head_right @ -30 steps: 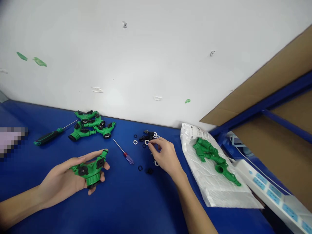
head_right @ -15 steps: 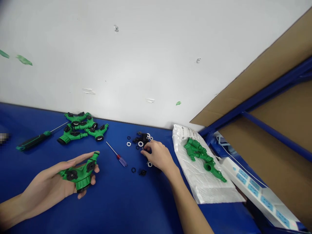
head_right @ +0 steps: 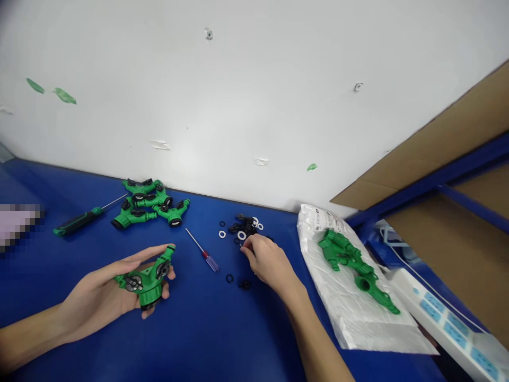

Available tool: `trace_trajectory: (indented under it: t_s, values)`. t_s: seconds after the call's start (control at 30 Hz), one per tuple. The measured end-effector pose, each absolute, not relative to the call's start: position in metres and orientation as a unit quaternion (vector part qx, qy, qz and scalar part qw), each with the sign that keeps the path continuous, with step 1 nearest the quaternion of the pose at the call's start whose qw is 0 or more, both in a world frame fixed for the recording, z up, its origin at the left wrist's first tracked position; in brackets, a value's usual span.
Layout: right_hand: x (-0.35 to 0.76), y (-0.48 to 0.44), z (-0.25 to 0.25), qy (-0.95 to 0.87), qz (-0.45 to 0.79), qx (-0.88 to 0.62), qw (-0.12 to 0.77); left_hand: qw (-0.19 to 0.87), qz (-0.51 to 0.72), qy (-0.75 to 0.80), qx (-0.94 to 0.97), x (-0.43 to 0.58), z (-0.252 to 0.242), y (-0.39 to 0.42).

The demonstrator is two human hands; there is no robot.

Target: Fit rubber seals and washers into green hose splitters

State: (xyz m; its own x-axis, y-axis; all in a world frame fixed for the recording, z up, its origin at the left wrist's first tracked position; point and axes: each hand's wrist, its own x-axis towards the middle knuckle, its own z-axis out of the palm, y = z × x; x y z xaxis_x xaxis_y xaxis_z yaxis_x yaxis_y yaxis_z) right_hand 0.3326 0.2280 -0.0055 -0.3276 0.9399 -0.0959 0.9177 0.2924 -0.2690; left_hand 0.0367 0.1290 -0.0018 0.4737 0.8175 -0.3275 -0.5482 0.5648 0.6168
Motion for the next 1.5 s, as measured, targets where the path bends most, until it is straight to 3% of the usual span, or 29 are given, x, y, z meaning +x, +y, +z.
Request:
trace_trajectory:
  t_s: [1.07, 1.17, 1.3, 1.5]
  values:
    - [0.333, 0.23, -0.019, -0.818, 0.14, -0.54, 0.139, 0.817, 0.404, 0.341, 0.23, 0.038, 0.0, 0.128]
    - [0.324, 0.22, -0.015, -0.792, 0.205, -0.537, 0.207, 0.812, 0.409, 0.343, 0.238, 0.039, 0.0, 0.128]
    - [0.286, 0.195, 0.004, -0.774, 0.346, -0.432, 0.308, 0.794, 0.435, 0.351, 0.238, 0.041, -0.003, 0.128]
    - [0.236, 0.185, 0.031, -0.835, 0.352, -0.272, 0.323, 0.777, 0.476, 0.343, 0.228, 0.041, -0.006, 0.128]
